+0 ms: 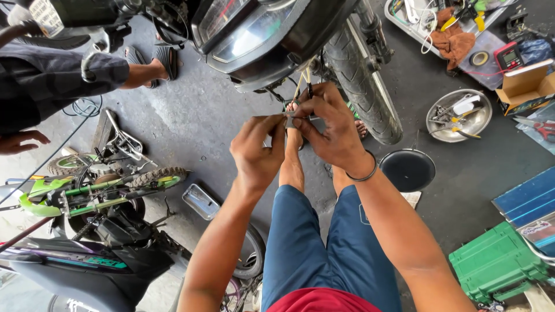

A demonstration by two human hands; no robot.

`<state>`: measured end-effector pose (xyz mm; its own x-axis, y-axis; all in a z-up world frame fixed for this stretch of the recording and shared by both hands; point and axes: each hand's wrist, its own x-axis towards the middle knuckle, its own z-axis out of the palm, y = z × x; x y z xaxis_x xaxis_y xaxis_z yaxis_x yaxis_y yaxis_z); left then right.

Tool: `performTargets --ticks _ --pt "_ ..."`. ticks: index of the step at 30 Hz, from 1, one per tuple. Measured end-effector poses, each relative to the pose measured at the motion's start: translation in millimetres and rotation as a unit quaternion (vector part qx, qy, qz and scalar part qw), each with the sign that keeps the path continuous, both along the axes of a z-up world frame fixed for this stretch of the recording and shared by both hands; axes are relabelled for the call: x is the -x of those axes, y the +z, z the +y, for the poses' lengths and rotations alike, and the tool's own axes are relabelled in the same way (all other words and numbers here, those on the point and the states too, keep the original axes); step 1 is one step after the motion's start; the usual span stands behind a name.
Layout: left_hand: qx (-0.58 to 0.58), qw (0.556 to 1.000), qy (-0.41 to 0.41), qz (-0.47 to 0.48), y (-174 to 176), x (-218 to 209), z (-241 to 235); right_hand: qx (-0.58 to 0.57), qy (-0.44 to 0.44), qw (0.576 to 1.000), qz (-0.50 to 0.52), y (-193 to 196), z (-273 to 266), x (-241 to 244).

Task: The person works on the front section of a motorcycle, specifically handling the wiring near the headlight and front fork. They connect wires and manipulate a small electrical component with their hands.

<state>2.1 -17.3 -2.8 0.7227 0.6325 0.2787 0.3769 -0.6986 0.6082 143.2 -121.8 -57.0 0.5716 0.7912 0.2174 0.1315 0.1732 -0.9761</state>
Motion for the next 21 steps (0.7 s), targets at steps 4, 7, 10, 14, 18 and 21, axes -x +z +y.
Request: performTargets --ticks 4,7,10,14,18,21 --pt "0.644 0.731 0.216 -0.066 -8.0 10.6 4.4 0.028 0.010 1.000 0.001 -0.7 -4.3 -1.9" --pt "0.748 0.614 0.238 -0.084 -5.2 13.2 12.3 0.028 0.010 1.000 -0.002 -1.3 -5.5 0.7" --pt "0.750 0.616 0.228 -0.073 -5.6 6.6 11.4 0.036 0.007 0.999 -0.019 -3.5 -3.9 2.7" --pt "0.719 0.652 0.229 -0.071 -11.5 4.5 11.4 0.036 0.007 0.999 -0.021 -2.0 -4.2 1.5" --pt "0.255 0.966 0.028 0.010 -14.7 7.8 14.2 0.034 0.013 0.999 -0.004 -2.8 -5.6 -3.1" --pt "-0.076 0.993 -0.083 0.033 -5.5 4.5 10.5 0.032 0.016 0.999 -0.005 -3.2 -7.5 -1.4"
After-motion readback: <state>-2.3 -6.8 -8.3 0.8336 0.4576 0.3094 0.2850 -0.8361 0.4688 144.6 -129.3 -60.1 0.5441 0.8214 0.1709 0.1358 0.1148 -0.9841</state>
